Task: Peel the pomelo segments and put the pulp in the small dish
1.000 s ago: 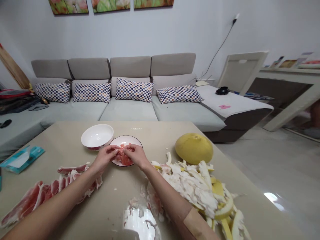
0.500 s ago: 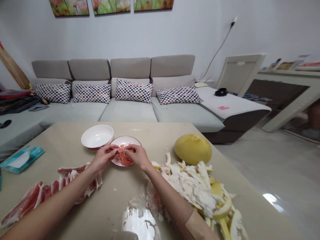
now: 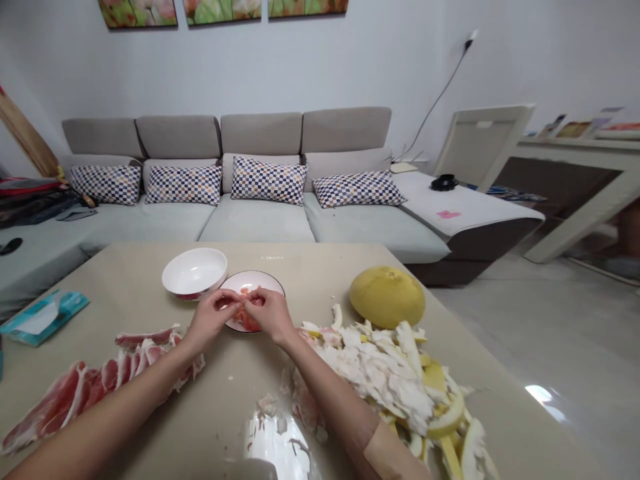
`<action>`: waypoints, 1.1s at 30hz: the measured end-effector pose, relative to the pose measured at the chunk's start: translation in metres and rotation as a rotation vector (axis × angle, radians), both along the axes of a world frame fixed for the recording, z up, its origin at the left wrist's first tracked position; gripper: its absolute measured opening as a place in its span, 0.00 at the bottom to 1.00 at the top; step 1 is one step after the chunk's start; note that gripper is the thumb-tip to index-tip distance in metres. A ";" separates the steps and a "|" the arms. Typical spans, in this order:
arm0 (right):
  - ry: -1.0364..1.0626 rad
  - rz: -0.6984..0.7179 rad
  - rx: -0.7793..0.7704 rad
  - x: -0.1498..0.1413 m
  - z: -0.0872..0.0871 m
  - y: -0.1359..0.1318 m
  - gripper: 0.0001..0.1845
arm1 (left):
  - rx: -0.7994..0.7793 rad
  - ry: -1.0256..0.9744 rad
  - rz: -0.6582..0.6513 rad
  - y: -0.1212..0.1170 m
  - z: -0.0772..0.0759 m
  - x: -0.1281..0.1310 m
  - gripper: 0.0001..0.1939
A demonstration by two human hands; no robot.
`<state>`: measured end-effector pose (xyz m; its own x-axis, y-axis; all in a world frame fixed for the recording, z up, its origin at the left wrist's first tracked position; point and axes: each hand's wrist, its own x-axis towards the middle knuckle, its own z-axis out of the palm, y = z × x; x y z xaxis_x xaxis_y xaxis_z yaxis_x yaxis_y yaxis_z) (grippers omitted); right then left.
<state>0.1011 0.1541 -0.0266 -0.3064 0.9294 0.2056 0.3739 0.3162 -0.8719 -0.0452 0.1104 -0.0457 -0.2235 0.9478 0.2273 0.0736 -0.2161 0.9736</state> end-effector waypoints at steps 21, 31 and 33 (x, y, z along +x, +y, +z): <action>-0.074 0.044 0.225 0.005 -0.005 -0.003 0.08 | -0.070 0.043 -0.031 0.002 0.006 -0.001 0.11; -0.051 -0.015 0.253 0.002 -0.002 -0.009 0.06 | -0.043 0.070 0.057 -0.004 0.014 0.007 0.06; -0.015 -0.036 0.232 0.000 -0.002 -0.010 0.06 | -0.044 0.031 0.076 -0.003 0.014 0.009 0.06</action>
